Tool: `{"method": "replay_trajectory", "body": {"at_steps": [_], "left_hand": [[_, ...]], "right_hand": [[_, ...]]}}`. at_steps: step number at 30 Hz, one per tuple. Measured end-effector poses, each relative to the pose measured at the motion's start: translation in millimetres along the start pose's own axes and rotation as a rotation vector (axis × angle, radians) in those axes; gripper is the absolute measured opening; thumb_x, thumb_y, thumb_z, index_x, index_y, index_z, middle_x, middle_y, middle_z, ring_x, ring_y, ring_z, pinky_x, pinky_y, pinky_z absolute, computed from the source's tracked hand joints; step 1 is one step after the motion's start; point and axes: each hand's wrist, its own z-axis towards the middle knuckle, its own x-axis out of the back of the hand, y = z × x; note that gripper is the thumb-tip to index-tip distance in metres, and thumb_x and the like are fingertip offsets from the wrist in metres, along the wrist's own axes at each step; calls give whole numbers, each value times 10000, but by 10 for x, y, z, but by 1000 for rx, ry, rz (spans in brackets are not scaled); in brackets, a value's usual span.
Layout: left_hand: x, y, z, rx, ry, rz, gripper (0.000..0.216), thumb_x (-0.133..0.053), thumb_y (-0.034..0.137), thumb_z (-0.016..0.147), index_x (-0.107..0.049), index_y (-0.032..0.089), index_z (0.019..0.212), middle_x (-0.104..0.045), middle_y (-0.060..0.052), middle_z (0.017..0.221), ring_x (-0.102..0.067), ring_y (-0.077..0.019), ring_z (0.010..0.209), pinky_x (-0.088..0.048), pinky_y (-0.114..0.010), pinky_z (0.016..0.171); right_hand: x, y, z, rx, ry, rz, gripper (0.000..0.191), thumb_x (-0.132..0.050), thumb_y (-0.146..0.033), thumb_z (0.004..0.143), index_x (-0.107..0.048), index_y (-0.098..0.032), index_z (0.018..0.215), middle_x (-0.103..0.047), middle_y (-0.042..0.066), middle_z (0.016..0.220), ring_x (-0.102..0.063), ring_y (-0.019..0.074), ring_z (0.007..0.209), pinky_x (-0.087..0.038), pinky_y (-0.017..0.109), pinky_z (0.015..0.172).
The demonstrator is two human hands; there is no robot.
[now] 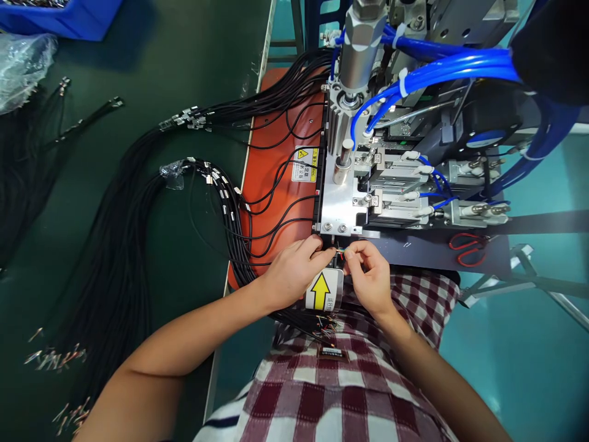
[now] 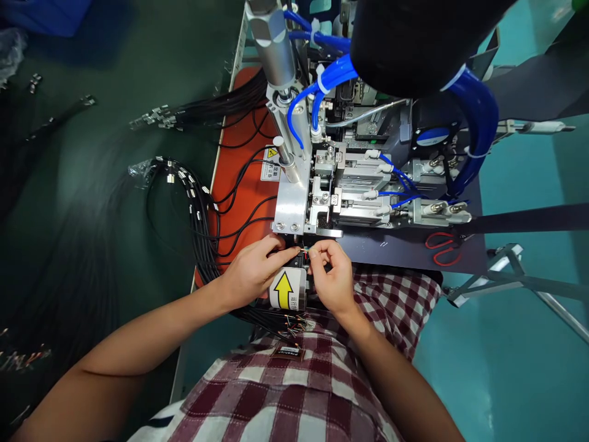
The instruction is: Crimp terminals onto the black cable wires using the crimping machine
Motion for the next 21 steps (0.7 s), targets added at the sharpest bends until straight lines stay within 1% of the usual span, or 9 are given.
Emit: {"method": "replay_trajectory", "body": {"at_steps": [5,13,21], "left_hand": [[15,-1,11,-14,11,0,317,-349,174,952,-636,125,1078,-542,-71,813,-547,-160,697,-482,-253,594],[22,4,20,-9,8,-7,321,-350,175,953,-644,123,1071,-546,-73,806,-551,-161,691,-490,-256,589],[24,12,22,-16,24,-3,318,-351,166,949,-644,119,1062,-548,-75,804,-547,-163,683,-486,-257,588]], "right_hand": [[10,51,-4,48,7,-54,93,-542,-274,895,-538,-202,836,-538,-2,721,-535,128,583,-429,271,559],[15,36,-2,88,7,-88,77,-534,-245,898,-535,-201,834,-545,10,763,-536,130,606,-436,276,579],[14,29,-8,51,8,-99,87,-530,-257,896,-537,-200,830,-535,1,733,-523,126,585,-433,270,566]]}}
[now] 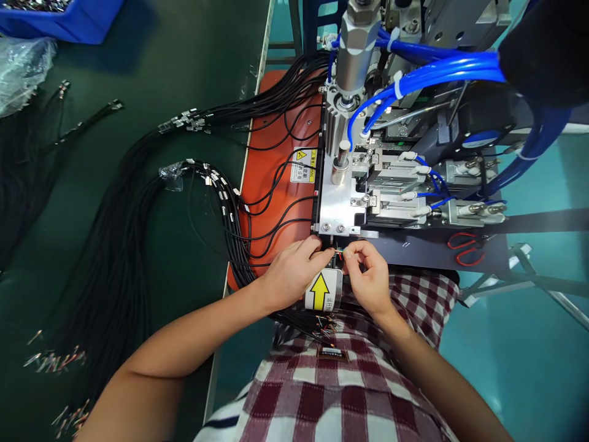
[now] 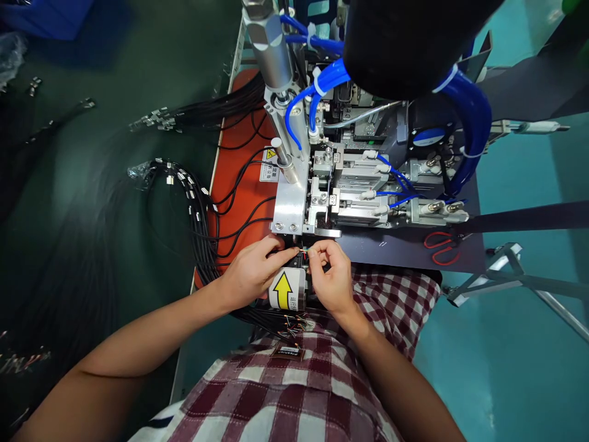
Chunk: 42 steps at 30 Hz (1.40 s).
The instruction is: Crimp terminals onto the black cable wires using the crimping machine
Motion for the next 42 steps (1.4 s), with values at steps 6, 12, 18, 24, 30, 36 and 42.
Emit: {"method": "replay_trajectory", "body": {"at_steps": [6,12,18,24,30,36,42], "left_hand": [[-3,0,4,-50,37,81,308,-340,157,957,-632,121,1046,-557,-71,798,-537,-151,685,-477,-244,605],[12,5,29,-97,57,124,303,-328,146,959,-622,111,1023,-571,-79,792,-527,-159,666,-468,-263,606],[18,-1,30,-88,29,89,296,-333,155,960,-619,118,1027,-576,-81,815,-539,-159,684,-476,-263,628],[3,-8,19,-88,27,86,316,-308,155,961,-610,115,1044,-572,-86,823,-534,-164,682,-480,-272,621],[14,-9,20,-94,24,68,309,-317,141,948,-602,103,1060,-581,-92,830,-541,-172,688,-476,-276,610],[41,-6,38,-102,0,96,315,-311,140,949,-599,89,1064,-588,-89,819,-550,-171,684,-470,-277,598],[24,-14,18,-95,-42,96,301,-340,148,939,-592,102,1096,-588,-101,867,-556,-176,709,-476,-287,621]], "right_hand": [[-35,-61,-10,-86,16,-11,108,-530,-277,889,-533,-202,812,-506,-26,643,-495,113,518,-376,243,479],[-38,-89,-37,-173,48,16,135,-551,-303,869,-543,-198,785,-496,-39,600,-457,101,483,-348,225,450],[72,-145,-28,-159,48,9,157,-598,-331,842,-605,-194,917,-582,-15,680,-540,118,528,-439,244,516],[14,-78,30,-230,68,32,131,-587,-302,824,-577,-181,773,-522,-35,571,-450,99,462,-380,225,450],[42,-154,25,-187,62,-32,165,-564,-345,853,-604,-185,854,-474,-53,545,-420,98,444,-332,227,434],[-70,-235,64,-26,86,-260,159,-593,-340,841,-632,-187,816,-402,-60,519,-370,104,478,-325,236,478],[-93,-195,50,-56,135,-191,135,-582,-306,826,-582,-195,750,-428,-57,531,-380,101,488,-320,229,484]]}}
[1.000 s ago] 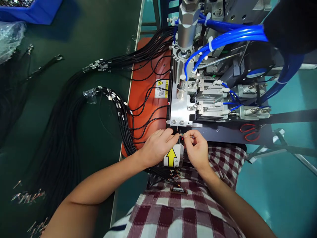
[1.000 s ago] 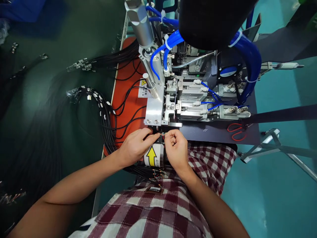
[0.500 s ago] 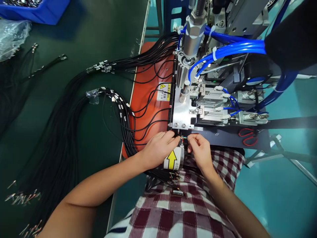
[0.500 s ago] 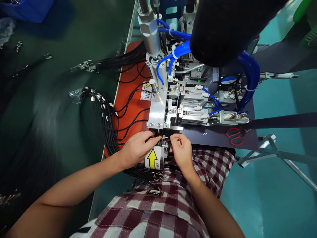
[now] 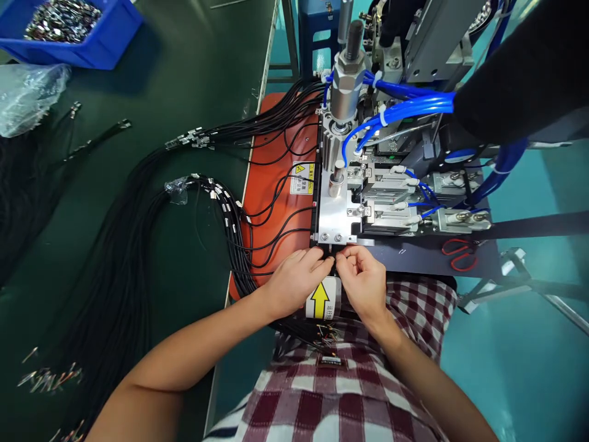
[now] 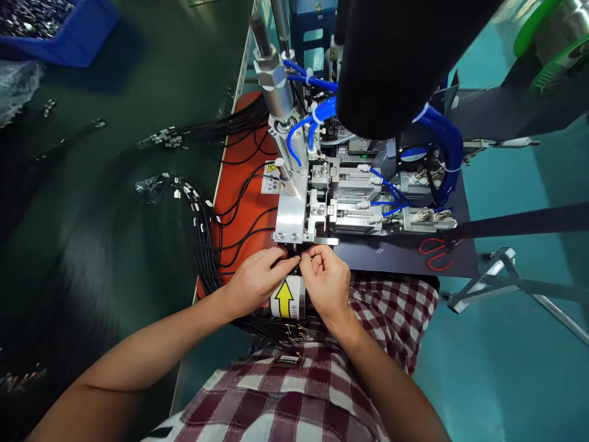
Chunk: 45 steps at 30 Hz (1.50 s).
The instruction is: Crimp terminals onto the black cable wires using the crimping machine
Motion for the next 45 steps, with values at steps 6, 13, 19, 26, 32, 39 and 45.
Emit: {"method": "replay_trajectory", "body": {"at_steps": [6,13,19,26,32,39,45], "left_hand": [[-10,3,-12,4,-24,-60,285,-398,134,904,-596,91,1104,-596,-106,885,-549,-200,715,-474,-303,619],[-17,16,-12,41,-57,-83,295,-353,140,926,-609,113,1070,-602,-111,918,-555,-189,753,-486,-310,669],[30,55,-5,37,14,1,275,-376,151,934,-612,111,1068,-584,-118,897,-521,-202,753,-440,-318,626],[44,232,-57,145,-92,38,331,-372,104,916,-543,47,1194,-581,-152,1004,-512,-223,816,-465,-336,700],[-25,237,-69,147,-70,16,339,-341,113,920,-559,78,1177,-589,-149,1021,-531,-223,835,-489,-352,739],[-47,227,-81,153,-54,5,338,-342,124,921,-555,95,1182,-585,-153,1033,-540,-230,856,-489,-365,737],[-23,214,-74,172,-69,-58,334,-369,102,900,-559,92,1175,-583,-143,1023,-532,-230,862,-485,-360,747]], "right_hand": [[-24,110,15,-343,-80,433,196,-626,-368,750,-590,-175,745,-459,-63,509,-333,82,418,-270,217,393],[39,132,59,-447,-141,553,266,-685,-413,707,-603,-160,724,-413,-76,495,-282,65,416,-206,202,370],[144,149,-54,-332,-121,443,310,-661,-474,751,-614,-167,754,-434,-66,516,-324,72,423,-249,207,383],[73,50,-158,-190,-112,233,219,-630,-384,794,-610,-174,734,-496,-31,556,-385,96,456,-310,231,420],[158,43,-146,173,-46,-190,126,-539,-287,881,-604,-198,821,-576,6,664,-499,135,573,-405,266,574],[150,95,-72,84,-112,-46,157,-536,-334,878,-579,-202,805,-547,-10,632,-491,134,549,-387,260,538],[124,297,-21,-296,-160,453,269,-595,-438,821,-561,-180,757,-450,-69,524,-388,82,409,-319,221,427]]}}
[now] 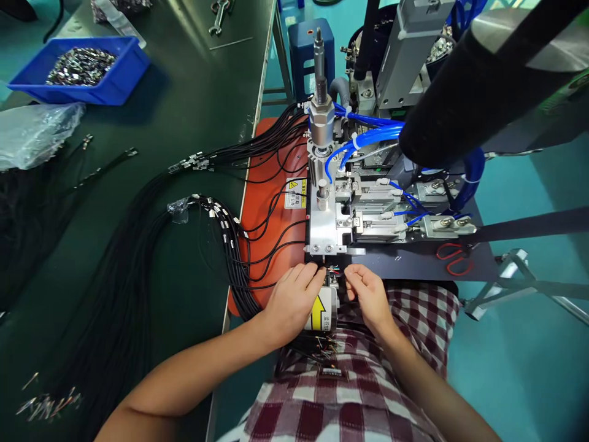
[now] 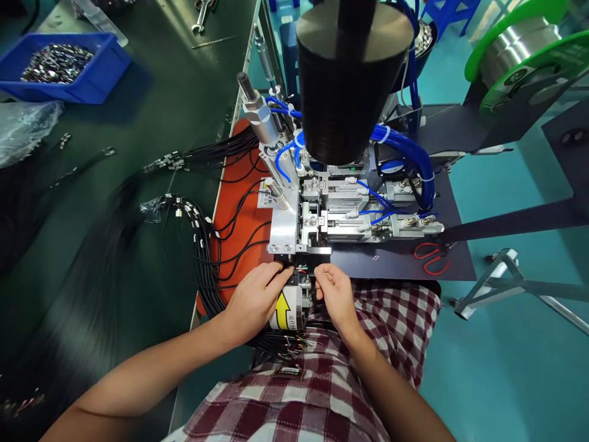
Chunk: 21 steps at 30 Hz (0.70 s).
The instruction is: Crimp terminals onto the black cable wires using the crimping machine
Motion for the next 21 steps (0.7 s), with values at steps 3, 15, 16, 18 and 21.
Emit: {"method": "replay_trajectory", "body": {"at_steps": [3,15,16,18,21], "left_hand": [[17,-11,13,-6,-1,-54,342,-389,118,895,-555,94,1193,-582,-136,1002,-526,-233,867,-482,-357,731],[8,-31,75,-41,-75,-29,360,-362,114,891,-554,121,1196,-578,-117,965,-516,-218,807,-457,-328,672],[0,-28,73,-41,-75,-7,359,-361,123,896,-551,123,1200,-578,-119,961,-514,-220,800,-453,-328,658],[-18,-26,68,-41,-63,9,351,-364,140,904,-550,123,1202,-578,-123,959,-514,-225,794,-453,-331,646],[-46,-39,60,-33,-5,-92,333,-371,140,904,-563,113,1174,-582,-127,976,-526,-228,828,-477,-344,690]], "right_hand": [[-23,-69,-27,66,-19,-54,276,-547,-448,861,-562,-185,779,-473,-54,561,-427,95,452,-348,228,455],[-141,56,-44,175,35,-154,221,-549,-421,874,-542,-204,834,-475,-41,640,-433,102,496,-358,225,453],[-143,70,-39,169,41,-130,224,-554,-426,870,-539,-205,835,-474,-43,636,-433,101,492,-356,224,450],[-140,76,-25,137,21,-72,239,-546,-441,874,-533,-205,832,-474,-47,617,-440,101,482,-362,228,458],[-131,55,7,115,-22,-51,289,-457,-464,920,-530,-204,818,-472,-48,582,-457,111,491,-387,245,505]]}}
